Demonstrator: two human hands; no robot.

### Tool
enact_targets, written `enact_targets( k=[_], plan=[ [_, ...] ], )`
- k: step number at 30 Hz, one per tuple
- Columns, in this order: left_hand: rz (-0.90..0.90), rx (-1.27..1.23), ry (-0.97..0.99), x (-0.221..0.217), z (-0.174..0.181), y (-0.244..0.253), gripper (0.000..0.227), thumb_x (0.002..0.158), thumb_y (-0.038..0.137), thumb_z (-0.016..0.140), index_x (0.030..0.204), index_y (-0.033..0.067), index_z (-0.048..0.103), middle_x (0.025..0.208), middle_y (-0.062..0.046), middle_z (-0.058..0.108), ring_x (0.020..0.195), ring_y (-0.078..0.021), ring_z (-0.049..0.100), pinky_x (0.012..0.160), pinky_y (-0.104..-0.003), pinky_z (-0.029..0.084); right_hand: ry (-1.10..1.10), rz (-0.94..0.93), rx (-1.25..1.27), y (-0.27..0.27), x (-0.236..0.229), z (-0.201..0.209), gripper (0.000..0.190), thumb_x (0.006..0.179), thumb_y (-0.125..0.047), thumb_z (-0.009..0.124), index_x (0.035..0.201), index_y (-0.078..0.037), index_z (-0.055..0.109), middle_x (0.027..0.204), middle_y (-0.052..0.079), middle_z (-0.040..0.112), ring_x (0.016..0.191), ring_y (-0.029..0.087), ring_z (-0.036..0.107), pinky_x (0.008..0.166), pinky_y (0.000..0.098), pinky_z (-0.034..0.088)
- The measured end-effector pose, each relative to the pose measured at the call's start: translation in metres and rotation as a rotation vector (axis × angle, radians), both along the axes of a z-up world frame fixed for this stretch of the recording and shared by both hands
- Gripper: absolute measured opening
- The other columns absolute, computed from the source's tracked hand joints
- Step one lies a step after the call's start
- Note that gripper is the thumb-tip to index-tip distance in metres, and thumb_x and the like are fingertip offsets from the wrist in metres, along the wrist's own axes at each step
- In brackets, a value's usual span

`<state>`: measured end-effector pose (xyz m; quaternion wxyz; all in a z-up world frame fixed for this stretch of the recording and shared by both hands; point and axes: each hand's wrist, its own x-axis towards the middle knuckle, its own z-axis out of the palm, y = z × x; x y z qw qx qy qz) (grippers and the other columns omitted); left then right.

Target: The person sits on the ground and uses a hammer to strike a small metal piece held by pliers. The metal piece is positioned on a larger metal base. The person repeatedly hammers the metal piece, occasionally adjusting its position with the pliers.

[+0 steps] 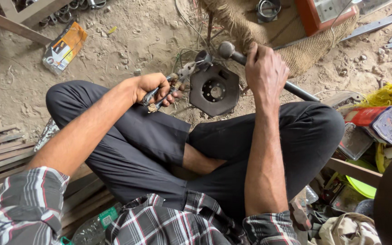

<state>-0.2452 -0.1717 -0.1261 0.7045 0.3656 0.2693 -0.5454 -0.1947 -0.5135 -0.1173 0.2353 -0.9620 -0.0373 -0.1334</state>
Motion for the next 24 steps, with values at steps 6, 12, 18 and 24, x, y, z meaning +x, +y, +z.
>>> enact_targets(
  k=[6, 12, 18, 24],
  plan=[
    [-0.126, 0.224, -0.121, -0.001, 0.004, -0.004, 0.046, 0.059, -0.012, 0.046, 0.102, 0.0047, 0.049, 0.082, -0.009, 0.052, 0.061, -0.0185, 0.049, 0.046, -0.029, 0.043, -0.036, -0.106, -0.156, 0.009, 0.001, 0.011, 0.046, 0.108, -0.045, 0.052, 0.085, -0.014, 0.077, 0.071, 0.015, 0.069, 0.061, 0.029, 0.062, 0.059, 0.0442, 0.050],
    [-0.049, 0.227, -0.159, -0.012, 0.017, -0.021, 0.047, 0.061, -0.013, 0.039, 0.102, 0.0076, 0.049, 0.077, -0.005, 0.049, 0.054, -0.0138, 0.042, 0.042, -0.028, 0.036, 0.164, -0.097, 0.093, 0.011, -0.001, 0.021, 0.046, 0.108, -0.040, 0.047, 0.084, -0.008, 0.072, 0.063, 0.010, 0.065, 0.048, 0.022, 0.054, 0.051, 0.0430, 0.043],
    [-0.218, 0.706, -0.515, -0.022, 0.018, -0.034, 0.031, 0.078, -0.005, 0.040, 0.103, 0.0067, 0.054, 0.075, -0.008, 0.050, 0.056, -0.0185, 0.045, 0.044, -0.035, 0.037, 0.100, -0.102, 0.049, 0.008, -0.001, 0.020, 0.047, 0.107, -0.039, 0.048, 0.077, -0.008, 0.067, 0.059, 0.009, 0.060, 0.050, 0.021, 0.052, 0.051, 0.0423, 0.040],
    [-0.592, 1.250, -1.240, -0.020, 0.034, -0.028, 0.026, 0.077, 0.001, 0.054, 0.103, -0.0028, 0.055, 0.087, -0.032, 0.067, 0.083, -0.0508, 0.064, 0.074, -0.059, 0.050, 0.009, -0.114, 0.026, 0.007, 0.000, 0.012, 0.048, 0.108, -0.038, 0.049, 0.075, -0.008, 0.067, 0.058, 0.008, 0.059, 0.050, 0.021, 0.051, 0.052, 0.0421, 0.039]
  ],
)
